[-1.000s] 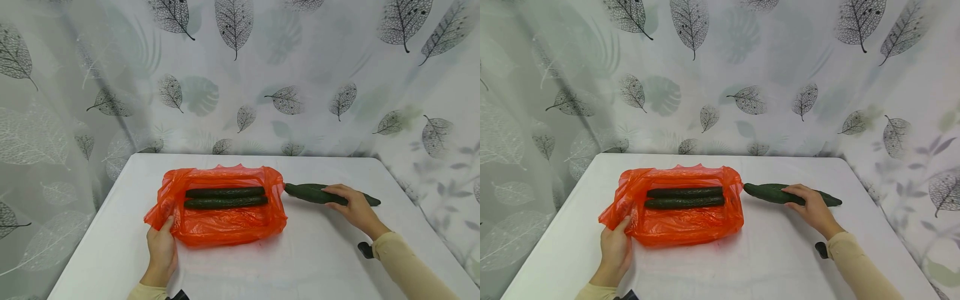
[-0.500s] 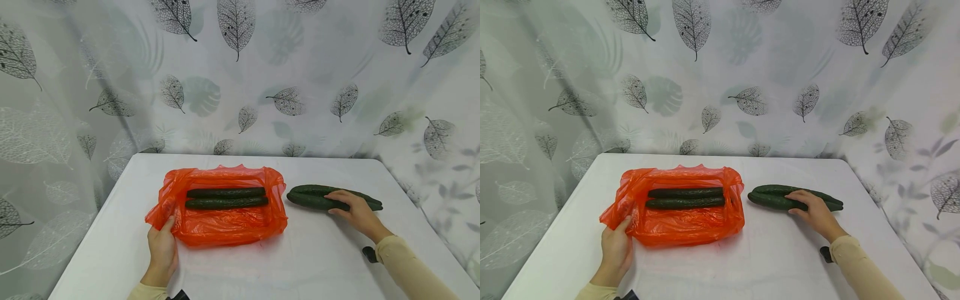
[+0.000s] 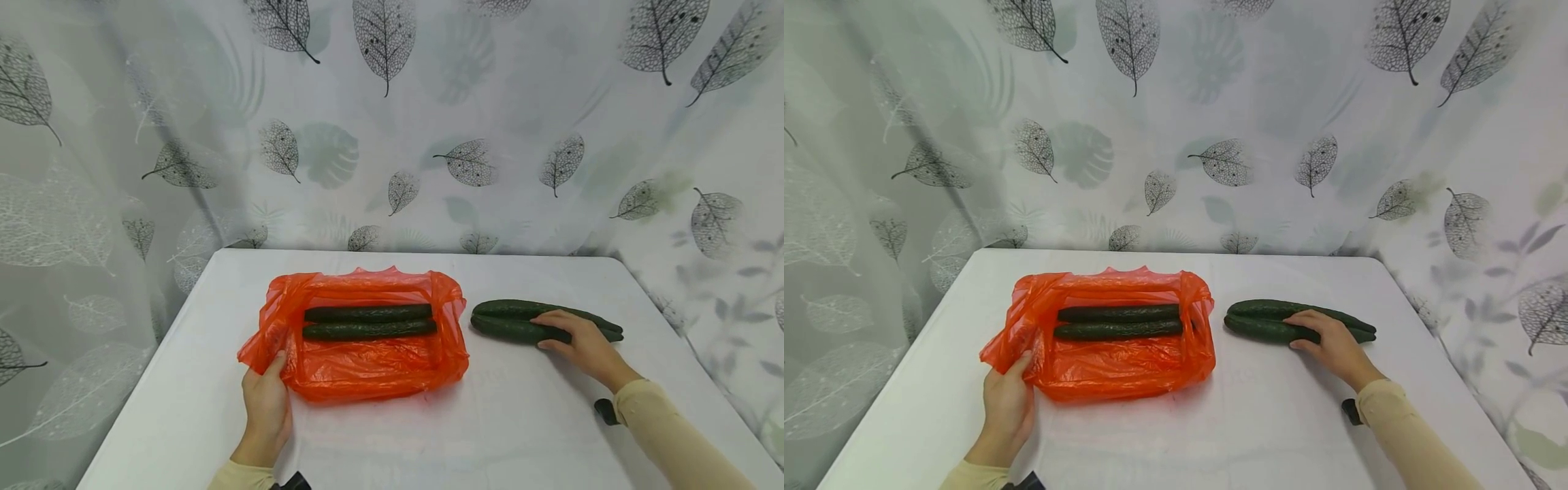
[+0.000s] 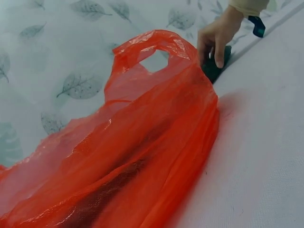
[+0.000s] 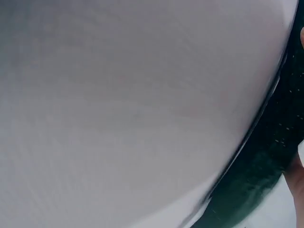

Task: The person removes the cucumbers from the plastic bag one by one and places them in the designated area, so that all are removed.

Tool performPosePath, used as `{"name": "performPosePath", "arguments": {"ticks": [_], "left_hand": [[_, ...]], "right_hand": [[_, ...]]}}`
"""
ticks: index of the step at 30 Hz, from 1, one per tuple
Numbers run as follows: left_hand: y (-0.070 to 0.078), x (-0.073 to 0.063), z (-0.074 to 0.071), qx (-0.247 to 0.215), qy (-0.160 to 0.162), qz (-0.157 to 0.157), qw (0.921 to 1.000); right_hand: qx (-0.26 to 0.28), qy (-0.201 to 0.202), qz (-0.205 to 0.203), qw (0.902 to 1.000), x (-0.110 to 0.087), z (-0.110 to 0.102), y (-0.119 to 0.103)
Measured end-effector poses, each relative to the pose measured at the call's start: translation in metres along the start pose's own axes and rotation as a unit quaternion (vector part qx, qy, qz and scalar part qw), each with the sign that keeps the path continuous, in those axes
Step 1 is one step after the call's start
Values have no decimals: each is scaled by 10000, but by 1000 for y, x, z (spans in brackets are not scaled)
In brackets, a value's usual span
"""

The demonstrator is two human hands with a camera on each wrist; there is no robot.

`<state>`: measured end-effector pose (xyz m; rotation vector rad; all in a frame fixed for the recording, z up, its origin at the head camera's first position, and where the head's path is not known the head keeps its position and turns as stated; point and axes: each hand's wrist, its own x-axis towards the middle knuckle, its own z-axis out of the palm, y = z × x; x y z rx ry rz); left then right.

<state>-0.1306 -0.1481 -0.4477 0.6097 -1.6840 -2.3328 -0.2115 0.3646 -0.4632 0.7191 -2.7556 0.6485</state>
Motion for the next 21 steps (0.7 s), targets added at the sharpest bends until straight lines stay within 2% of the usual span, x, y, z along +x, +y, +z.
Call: {"name": "performPosePath", "arguments": {"ticks": [5,12,21], "left_hand": [[1,0,-1,-57,-21,29,10000],[1,0,-2,-126,-90,47,9999],[2,-1,-4,-104,-157,5,9998]], "right_hand": [[-2,-314,179,9993,5,-5,-1],[-84,-869,677,9939,10,-12,-7],[66,-1183,1234,9853,9,-16,-18]]}}
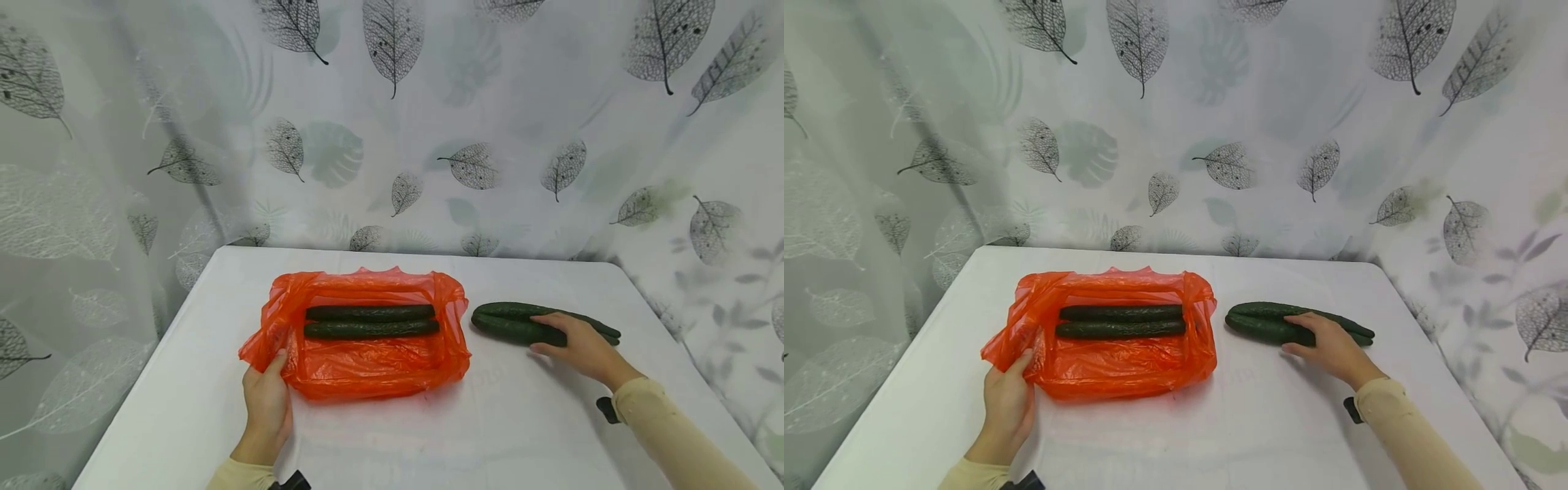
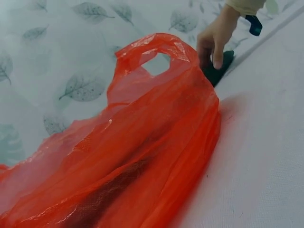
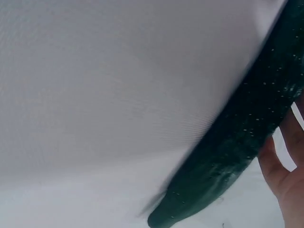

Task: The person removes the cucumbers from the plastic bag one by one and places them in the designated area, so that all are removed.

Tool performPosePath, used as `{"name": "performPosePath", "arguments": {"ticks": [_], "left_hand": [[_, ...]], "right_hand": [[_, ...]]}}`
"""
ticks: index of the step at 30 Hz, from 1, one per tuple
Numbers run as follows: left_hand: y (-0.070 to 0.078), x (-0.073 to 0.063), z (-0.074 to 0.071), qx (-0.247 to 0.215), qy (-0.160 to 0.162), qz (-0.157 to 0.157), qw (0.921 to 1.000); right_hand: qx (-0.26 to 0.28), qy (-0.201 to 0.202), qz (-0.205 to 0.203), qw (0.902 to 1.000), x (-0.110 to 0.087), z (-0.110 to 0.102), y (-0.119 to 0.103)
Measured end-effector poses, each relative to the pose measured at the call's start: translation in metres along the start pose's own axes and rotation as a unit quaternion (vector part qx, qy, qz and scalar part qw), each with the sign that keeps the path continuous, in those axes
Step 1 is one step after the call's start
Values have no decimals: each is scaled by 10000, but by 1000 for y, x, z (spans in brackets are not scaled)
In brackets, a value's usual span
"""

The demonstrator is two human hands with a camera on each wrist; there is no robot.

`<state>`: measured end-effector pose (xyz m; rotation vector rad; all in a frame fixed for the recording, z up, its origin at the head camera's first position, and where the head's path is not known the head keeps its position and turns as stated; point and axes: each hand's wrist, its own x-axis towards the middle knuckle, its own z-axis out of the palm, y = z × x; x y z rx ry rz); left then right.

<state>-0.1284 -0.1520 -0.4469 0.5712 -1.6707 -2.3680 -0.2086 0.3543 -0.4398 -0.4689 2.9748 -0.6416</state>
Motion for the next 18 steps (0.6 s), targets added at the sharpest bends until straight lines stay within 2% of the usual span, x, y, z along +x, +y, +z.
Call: {"name": "performPosePath", "arguments": {"ticks": [4,8,12,18], "left_hand": [[1,0,0,-57,-9,26,10000],[2,-1,0,-102,-30,83,9999],[3,-1,0,-70,-27,61,10000],[4,-2,-2,-27,-36,11,10000]], "right_hand": [[-115,69,-28,9999,0,-1,-6],[-179,308,-271,9990,4,-5,-21],[98,502,-450,9977,11,-10,-45],[599,840,-605,9928,18,-15,-94]]}}
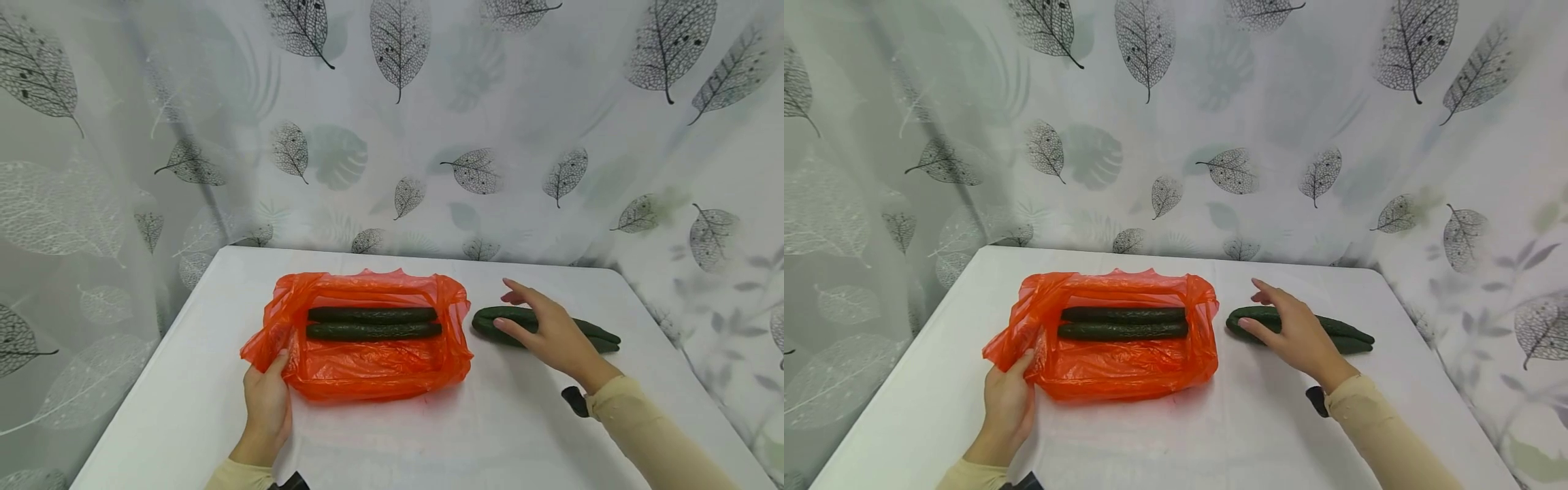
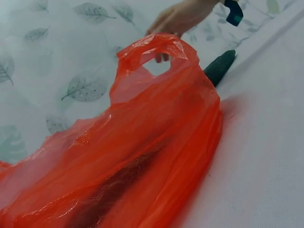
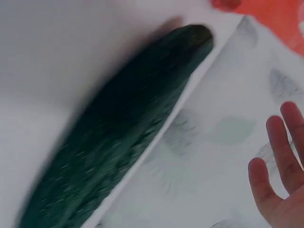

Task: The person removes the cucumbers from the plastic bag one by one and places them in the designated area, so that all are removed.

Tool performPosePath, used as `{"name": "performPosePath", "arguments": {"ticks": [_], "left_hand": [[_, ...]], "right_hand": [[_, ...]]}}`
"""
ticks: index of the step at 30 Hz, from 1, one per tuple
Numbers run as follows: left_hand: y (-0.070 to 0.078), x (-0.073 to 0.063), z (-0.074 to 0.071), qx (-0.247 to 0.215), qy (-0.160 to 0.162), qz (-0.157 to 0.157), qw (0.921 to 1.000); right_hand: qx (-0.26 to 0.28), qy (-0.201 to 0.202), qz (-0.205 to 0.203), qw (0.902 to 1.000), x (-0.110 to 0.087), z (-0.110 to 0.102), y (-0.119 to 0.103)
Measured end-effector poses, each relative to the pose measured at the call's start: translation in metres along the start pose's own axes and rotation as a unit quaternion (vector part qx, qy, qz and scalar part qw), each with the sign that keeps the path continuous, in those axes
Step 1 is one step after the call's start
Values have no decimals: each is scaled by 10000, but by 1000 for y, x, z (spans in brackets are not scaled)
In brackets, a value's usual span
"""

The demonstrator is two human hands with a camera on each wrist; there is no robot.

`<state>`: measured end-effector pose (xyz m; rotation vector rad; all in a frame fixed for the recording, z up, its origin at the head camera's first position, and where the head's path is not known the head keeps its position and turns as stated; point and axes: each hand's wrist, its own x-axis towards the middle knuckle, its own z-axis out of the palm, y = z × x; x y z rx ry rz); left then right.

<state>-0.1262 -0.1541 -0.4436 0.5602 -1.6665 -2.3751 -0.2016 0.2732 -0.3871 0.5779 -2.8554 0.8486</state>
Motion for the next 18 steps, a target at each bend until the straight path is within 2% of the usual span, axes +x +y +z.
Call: {"name": "performPosePath", "arguments": {"ticks": [3,6,11,14,18], "left_hand": [[0,0,1,5,-11,7,10000],[1,0,1,-19,-19,34,10000],[2,0,4,-41,-42,70,10000],[2,-1,4,-46,-29,78,10000],[2,-1,3,-47,-4,44,10000]], "right_hand": [[-14,201,-187,9996,5,2,-23],[-266,427,-466,9976,10,5,-45],[-885,711,-1127,9871,21,14,-79],[-1026,648,-1431,9822,28,24,-97],[-1016,369,-1706,9794,37,41,-120]]}}
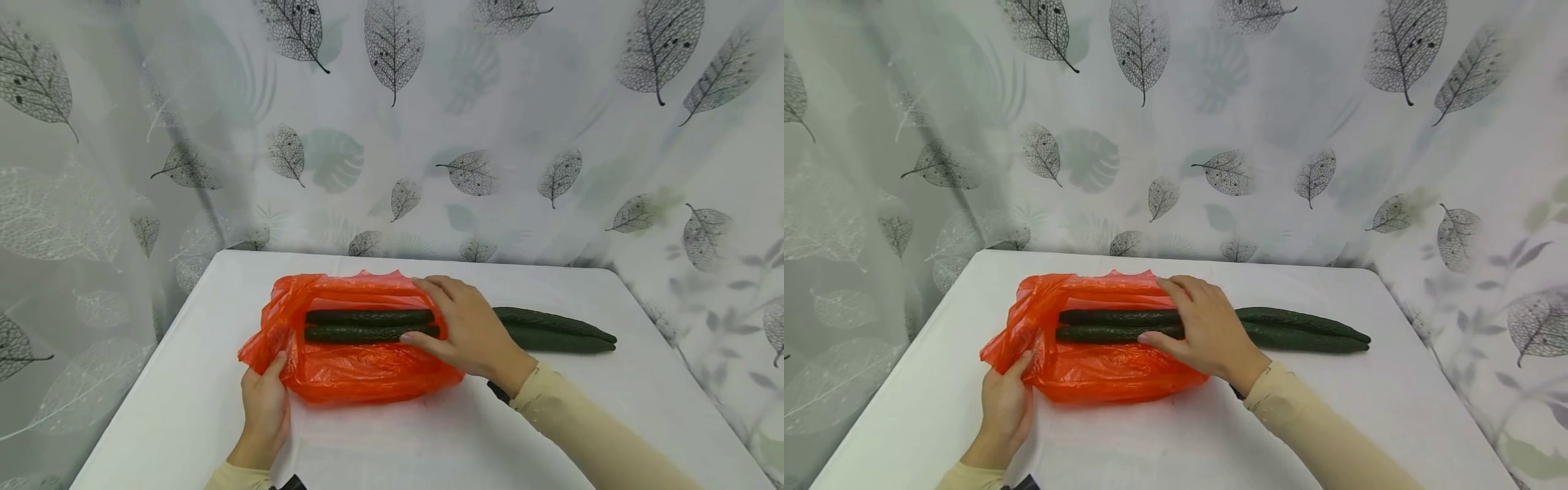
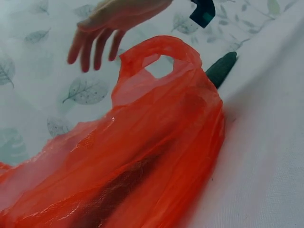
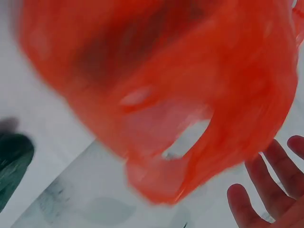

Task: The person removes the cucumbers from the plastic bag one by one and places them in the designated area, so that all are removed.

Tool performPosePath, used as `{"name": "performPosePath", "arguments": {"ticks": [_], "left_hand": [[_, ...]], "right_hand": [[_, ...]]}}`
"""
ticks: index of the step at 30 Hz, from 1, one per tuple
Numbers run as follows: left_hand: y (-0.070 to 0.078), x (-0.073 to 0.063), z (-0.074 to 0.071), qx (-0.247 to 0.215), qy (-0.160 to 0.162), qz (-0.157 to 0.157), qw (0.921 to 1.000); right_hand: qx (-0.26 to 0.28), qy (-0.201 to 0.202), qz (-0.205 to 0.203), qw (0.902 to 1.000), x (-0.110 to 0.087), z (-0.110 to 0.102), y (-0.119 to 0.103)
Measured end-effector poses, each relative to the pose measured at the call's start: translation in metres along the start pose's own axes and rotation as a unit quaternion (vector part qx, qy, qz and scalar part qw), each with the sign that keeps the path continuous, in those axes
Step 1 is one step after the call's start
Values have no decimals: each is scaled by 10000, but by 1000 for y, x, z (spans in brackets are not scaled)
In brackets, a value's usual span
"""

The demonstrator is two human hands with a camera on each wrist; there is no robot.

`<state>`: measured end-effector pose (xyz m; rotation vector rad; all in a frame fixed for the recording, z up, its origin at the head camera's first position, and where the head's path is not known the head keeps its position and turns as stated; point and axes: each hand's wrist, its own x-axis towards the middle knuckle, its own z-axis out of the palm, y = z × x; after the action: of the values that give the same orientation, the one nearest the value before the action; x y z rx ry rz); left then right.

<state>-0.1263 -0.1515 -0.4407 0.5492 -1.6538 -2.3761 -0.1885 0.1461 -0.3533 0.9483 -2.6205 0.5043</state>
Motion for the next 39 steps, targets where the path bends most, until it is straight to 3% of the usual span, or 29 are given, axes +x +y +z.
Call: {"name": "performPosePath", "arguments": {"ticks": [8,14,18,23,26,30,39], "left_hand": [[-2,-2,-3,-23,-17,-42,10000],[-3,-1,-4,-14,-27,-99,9999],[-3,0,-3,-68,-13,-60,10000],[-3,1,-3,-103,12,-22,9999],[-3,2,-3,-130,7,-4,9999],[-4,2,-3,-168,-12,15,9999],[-4,4,-2,-111,-13,-54,9999]], "right_hand": [[470,-408,-397,9973,32,20,-42],[1459,-398,-230,9882,53,21,-56],[2514,-263,138,9674,65,23,-55],[3518,-349,885,9312,74,34,-46],[3642,-639,1397,9186,75,44,-37],[3516,-1071,1821,9120,74,58,-27],[3290,-1717,1877,9094,66,80,-14]]}}
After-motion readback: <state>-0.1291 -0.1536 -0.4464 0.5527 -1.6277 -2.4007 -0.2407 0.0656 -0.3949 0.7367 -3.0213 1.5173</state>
